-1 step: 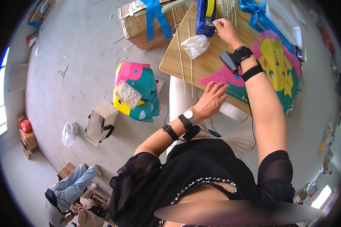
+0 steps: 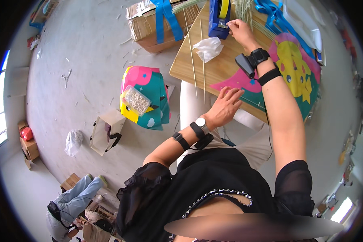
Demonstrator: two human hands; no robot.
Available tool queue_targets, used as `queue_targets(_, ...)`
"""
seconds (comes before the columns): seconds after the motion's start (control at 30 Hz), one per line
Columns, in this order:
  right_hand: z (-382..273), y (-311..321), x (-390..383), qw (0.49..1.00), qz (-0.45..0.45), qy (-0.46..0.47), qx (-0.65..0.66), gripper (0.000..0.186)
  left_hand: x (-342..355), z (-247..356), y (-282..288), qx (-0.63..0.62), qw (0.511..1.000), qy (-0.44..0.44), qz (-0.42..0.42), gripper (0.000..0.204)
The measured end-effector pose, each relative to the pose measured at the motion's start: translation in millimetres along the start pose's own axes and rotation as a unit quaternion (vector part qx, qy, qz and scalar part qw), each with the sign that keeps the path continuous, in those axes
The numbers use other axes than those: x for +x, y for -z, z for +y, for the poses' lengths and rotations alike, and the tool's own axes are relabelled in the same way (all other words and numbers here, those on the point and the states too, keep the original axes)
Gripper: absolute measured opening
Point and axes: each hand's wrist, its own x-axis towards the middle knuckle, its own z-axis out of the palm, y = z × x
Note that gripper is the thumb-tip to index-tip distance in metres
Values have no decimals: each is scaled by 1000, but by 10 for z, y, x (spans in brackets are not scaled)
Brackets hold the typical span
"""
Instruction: The recorder is assembling components for a decorative frame, specifically attaching strings and adhesive tape to a printed art board.
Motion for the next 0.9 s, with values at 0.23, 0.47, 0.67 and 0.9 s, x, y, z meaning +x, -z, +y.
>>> queue_targets(0.23,-70,72,95,996,-57,-8,-68,30,-15,-12,16,-12,1000,0,7,28)
queue_targets(0.47,-207,83,98,994,-77,-73,-29,29,-52,-29,24,-15,1000,4,18,30)
queue_targets(0.67,-416,117,-31,990,-96,-81,61,22,-126,-50,74,-15,1000,15,7,24)
queue_targets(0.9,-425,171,92,975,-161,-148,29,23,-188,-83,30,-19,999,16,30,33)
